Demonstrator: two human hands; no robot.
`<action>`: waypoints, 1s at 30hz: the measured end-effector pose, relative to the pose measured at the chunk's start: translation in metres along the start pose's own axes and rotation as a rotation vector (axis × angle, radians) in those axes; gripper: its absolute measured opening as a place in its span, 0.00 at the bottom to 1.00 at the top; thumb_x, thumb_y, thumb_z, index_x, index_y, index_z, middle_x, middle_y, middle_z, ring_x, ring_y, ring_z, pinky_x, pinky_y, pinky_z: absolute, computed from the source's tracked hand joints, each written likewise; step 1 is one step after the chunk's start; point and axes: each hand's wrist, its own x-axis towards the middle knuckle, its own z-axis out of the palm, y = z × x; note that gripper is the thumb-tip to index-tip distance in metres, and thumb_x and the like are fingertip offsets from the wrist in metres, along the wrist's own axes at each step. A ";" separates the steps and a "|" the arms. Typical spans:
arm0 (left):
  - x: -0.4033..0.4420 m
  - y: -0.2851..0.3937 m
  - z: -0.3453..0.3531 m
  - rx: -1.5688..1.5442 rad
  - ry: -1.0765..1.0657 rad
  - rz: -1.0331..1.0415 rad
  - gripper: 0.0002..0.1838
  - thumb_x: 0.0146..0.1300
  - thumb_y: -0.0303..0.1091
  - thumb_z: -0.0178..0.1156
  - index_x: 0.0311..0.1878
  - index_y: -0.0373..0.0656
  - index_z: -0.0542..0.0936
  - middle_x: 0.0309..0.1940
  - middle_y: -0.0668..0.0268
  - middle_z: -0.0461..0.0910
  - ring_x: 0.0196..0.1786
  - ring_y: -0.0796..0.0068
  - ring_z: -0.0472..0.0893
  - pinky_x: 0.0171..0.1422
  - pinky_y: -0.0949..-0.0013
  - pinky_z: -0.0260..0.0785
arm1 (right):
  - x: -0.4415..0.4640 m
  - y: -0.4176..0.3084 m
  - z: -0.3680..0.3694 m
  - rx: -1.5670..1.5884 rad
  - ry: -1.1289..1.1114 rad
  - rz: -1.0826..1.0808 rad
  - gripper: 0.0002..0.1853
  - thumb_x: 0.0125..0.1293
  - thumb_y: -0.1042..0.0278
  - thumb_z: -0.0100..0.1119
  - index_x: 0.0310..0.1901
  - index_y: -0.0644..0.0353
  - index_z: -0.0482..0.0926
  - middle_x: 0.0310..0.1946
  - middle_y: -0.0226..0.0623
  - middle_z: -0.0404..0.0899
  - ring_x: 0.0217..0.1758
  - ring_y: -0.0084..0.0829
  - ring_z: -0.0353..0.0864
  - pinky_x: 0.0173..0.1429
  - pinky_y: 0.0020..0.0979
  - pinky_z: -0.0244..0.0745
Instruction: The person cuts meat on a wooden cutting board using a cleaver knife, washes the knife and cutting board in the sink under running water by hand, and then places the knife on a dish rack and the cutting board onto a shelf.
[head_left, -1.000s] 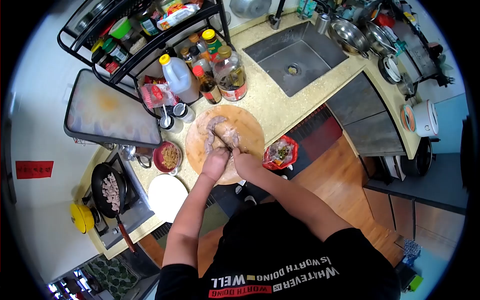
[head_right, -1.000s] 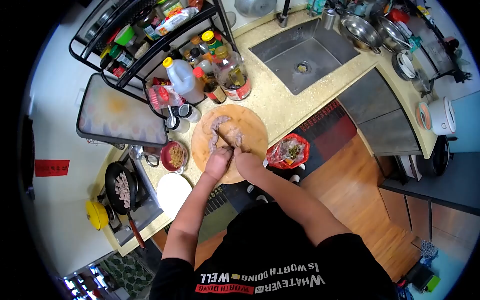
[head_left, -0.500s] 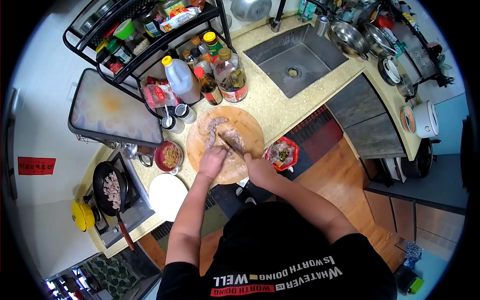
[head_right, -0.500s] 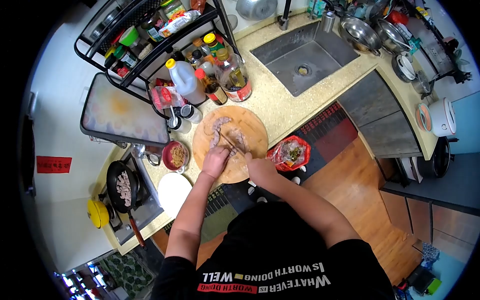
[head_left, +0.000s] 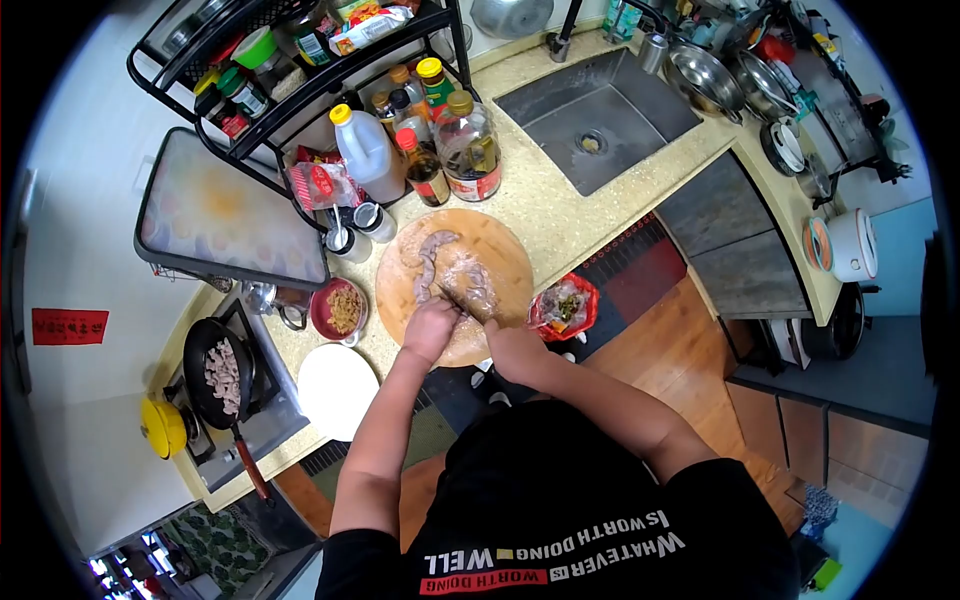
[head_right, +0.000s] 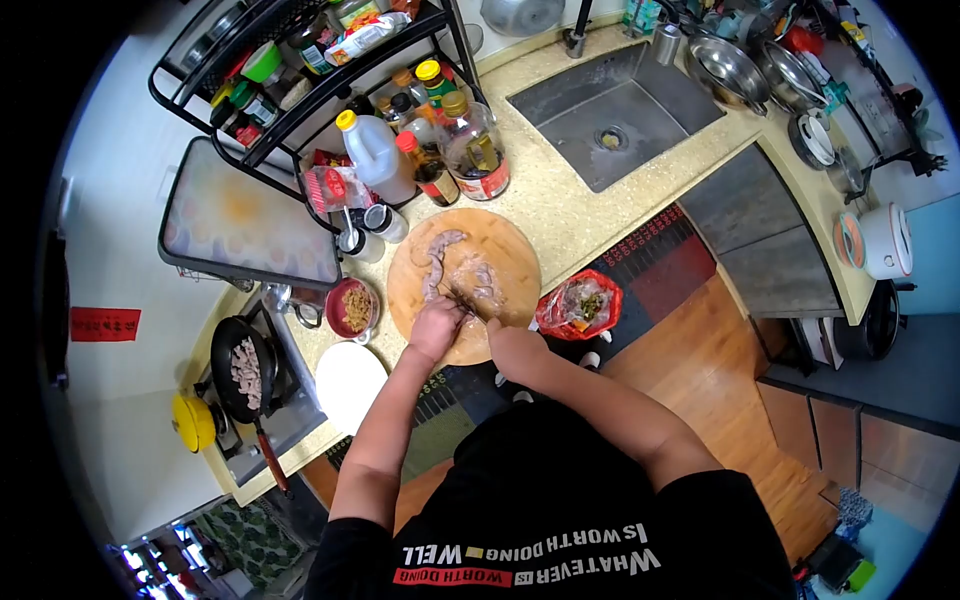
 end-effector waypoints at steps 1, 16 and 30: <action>0.000 -0.002 0.001 -0.020 -0.007 0.005 0.08 0.59 0.35 0.67 0.28 0.41 0.83 0.28 0.61 0.80 0.37 0.56 0.80 0.45 0.59 0.75 | -0.003 -0.003 -0.001 0.010 -0.023 0.015 0.10 0.69 0.72 0.47 0.48 0.66 0.70 0.32 0.53 0.86 0.36 0.51 0.88 0.39 0.49 0.82; -0.014 0.000 -0.007 -0.043 0.142 0.128 0.10 0.55 0.24 0.61 0.40 0.40 0.86 0.37 0.61 0.84 0.42 0.59 0.82 0.50 0.61 0.77 | 0.026 0.010 0.008 0.070 0.085 0.108 0.10 0.70 0.71 0.45 0.49 0.64 0.69 0.34 0.54 0.85 0.39 0.54 0.88 0.43 0.52 0.82; -0.006 -0.023 -0.009 0.027 -0.156 0.107 0.05 0.57 0.30 0.59 0.30 0.43 0.83 0.30 0.63 0.81 0.41 0.61 0.82 0.48 0.62 0.76 | -0.004 -0.006 -0.012 0.109 -0.132 -0.002 0.11 0.64 0.76 0.53 0.47 0.67 0.68 0.35 0.57 0.85 0.41 0.54 0.87 0.43 0.50 0.81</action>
